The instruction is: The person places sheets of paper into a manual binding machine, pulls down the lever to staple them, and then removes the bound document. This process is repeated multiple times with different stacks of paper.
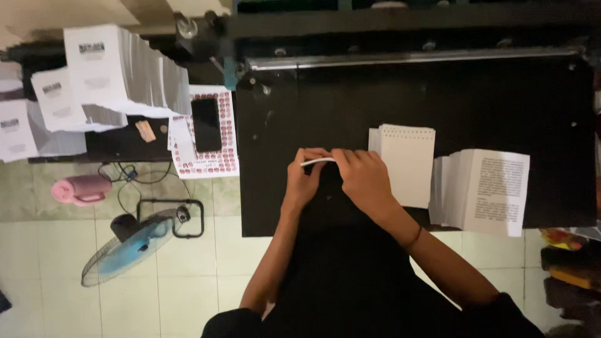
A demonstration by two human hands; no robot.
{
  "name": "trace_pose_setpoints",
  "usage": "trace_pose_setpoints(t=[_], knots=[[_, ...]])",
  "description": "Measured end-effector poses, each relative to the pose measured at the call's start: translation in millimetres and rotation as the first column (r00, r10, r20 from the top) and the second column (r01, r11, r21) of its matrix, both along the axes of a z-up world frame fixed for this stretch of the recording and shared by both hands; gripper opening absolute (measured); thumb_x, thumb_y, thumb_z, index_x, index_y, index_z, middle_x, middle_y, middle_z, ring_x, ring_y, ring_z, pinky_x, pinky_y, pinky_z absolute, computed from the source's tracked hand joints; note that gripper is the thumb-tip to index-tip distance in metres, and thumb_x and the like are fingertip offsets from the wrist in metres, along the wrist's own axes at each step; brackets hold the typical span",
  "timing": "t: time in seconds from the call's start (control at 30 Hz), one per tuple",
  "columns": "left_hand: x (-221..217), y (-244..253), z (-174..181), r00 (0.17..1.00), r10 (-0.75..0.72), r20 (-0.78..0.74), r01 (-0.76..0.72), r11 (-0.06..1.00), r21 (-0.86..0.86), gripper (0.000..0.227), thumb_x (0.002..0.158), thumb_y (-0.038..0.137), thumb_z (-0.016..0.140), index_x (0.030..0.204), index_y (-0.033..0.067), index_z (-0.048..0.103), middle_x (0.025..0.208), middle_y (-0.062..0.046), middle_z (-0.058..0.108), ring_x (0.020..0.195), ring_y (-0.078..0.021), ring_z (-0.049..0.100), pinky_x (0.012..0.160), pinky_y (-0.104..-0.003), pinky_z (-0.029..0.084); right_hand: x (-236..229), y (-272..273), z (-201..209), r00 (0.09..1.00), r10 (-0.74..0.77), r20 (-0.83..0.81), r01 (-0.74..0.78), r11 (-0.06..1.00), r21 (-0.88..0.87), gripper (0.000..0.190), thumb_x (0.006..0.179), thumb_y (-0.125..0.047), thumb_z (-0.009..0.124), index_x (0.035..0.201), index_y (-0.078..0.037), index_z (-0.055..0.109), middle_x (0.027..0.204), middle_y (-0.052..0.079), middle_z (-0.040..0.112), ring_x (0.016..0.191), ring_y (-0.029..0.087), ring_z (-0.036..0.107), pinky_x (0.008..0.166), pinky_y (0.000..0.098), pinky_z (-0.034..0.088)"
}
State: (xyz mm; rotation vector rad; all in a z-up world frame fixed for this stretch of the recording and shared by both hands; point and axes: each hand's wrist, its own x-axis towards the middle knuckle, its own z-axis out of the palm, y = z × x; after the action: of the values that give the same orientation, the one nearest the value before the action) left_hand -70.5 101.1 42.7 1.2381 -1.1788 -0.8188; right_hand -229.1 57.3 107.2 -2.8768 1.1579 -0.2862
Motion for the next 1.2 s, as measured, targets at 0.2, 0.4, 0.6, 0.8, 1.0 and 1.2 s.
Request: trace_pose_setpoints(t=[0.2,0.4,0.6,0.8,1.0,1.2], knots=[[5,-1,-4,1.0,0.0,-0.011,0.001,0.989,0.148,0.016,0.091,-0.01,0.07,0.1,0.0019,0.066,0.096,-0.016,0.077,0.093,-0.0338,0.075,0.081,-0.043,0.057,-1,-7,3,1.0,0.01,0.011,-0.011,0.998,0.063,0.03,0.088,0.002,0.054,0.113,-0.011,0.065,0.077,0.006,0.07,0.068,0.028,0.071,0.066,0.0388,0.052],[8,-3,11,0.97,0.082,-0.229,-0.082,0.997,0.009,0.022,0.08,0.002,0.086,0.09,0.0044,0.066,0.088,-0.014,0.073,0.081,-0.0213,0.069,0.074,-0.035,0.054,-9,2,-11,0.606,-0.489,0.627,-0.034,0.772,0.635,0.017,0.094,0.001,0.061,0.109,-0.003,0.067,0.089,0.011,0.072,0.087,0.017,0.064,0.08,0.0377,0.051],[2,3,25,0.987,-0.136,-0.086,0.135,0.991,-0.013,0.019,0.088,-0.006,0.073,0.091,0.0062,0.058,0.097,-0.012,0.07,0.092,-0.0284,0.068,0.083,-0.034,0.048,5,29,-25,0.433,-0.523,0.734,0.041,0.825,0.563,0.012,0.09,0.008,0.07,0.097,-0.002,0.068,0.084,0.013,0.073,0.083,0.027,0.073,0.079,0.0382,0.055],[11,11,-39,0.98,-0.162,0.117,0.157,0.986,0.058,0.014,0.092,-0.004,0.071,0.1,0.0018,0.061,0.097,-0.017,0.065,0.096,-0.0413,0.066,0.084,-0.044,0.05,12,42,-116,0.419,-0.613,0.67,0.11,0.767,0.633,0.016,0.086,0.005,0.072,0.099,-0.001,0.065,0.087,0.022,0.071,0.098,0.031,0.071,0.08,0.0425,0.053],[7,0,5,0.991,-0.123,0.053,0.11,0.972,0.21,0.033,0.094,-0.004,0.068,0.123,-0.0107,0.055,0.106,-0.026,0.067,0.11,-0.0467,0.066,0.092,-0.051,0.052,17,32,-74,0.473,-0.7,0.534,0.138,0.658,0.74,0.029,0.098,-0.005,0.061,0.125,0.005,0.059,0.107,0.025,0.074,0.102,0.038,0.072,0.081,0.0522,0.056],[26,-79,-18,0.977,0.028,0.212,-0.116,0.903,0.413,0.048,0.08,0.019,0.086,0.113,-0.0091,0.065,0.103,-0.032,0.071,0.103,-0.0515,0.068,0.087,-0.055,0.056,32,-47,-70,0.473,-0.661,0.582,0.086,0.692,0.716,0.061,0.089,0.008,0.067,0.139,0.013,0.032,0.11,0.044,0.065,0.106,0.058,0.066,0.086,0.0566,0.052]])
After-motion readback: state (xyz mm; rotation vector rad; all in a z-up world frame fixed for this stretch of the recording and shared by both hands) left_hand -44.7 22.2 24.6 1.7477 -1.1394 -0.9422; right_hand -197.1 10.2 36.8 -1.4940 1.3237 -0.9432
